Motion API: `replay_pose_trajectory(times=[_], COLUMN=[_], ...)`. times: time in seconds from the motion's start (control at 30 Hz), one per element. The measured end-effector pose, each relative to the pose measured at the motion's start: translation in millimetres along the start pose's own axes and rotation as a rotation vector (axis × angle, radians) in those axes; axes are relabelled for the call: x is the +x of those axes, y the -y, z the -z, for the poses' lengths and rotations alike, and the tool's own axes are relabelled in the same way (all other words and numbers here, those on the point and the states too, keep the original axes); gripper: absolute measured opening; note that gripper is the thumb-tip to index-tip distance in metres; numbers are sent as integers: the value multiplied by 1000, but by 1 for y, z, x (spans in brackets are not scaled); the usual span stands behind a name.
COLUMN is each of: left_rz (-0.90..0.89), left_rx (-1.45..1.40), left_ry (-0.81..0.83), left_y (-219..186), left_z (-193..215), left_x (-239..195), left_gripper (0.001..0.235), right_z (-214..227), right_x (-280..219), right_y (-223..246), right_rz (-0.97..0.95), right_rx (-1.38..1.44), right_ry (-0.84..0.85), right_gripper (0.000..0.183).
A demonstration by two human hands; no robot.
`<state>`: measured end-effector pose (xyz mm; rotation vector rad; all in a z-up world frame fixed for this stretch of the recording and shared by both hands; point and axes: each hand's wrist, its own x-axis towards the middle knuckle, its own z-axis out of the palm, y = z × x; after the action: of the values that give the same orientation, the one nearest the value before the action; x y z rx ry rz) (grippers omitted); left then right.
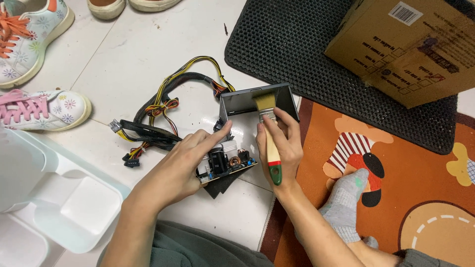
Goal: The person cleans a computer power supply unit using a paintbrush to remove dust from the circuit board and metal casing. They then handle a small plastic bag, possibly containing screws, and continue to brush and inspect the power supply components.
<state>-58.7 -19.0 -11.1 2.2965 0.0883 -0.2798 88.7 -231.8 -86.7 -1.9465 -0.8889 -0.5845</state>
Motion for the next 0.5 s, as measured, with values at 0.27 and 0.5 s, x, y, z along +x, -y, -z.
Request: replay_pose_trajectory(times=[0.27,0.5], left_rz=[-60,-80], left_rx=[5,3], left_ry=[-28,-40], left_y=[5,7], left_z=[-2,-5], left_x=[2,2], left_gripper=[131,132], right_z=[-16,-40], right_x=[-33,-32], right_y=[-51,-61], right_rz=[-107,-158], right_rx=[-64,-28], right_ry=[205,232], right_gripper=[26,27])
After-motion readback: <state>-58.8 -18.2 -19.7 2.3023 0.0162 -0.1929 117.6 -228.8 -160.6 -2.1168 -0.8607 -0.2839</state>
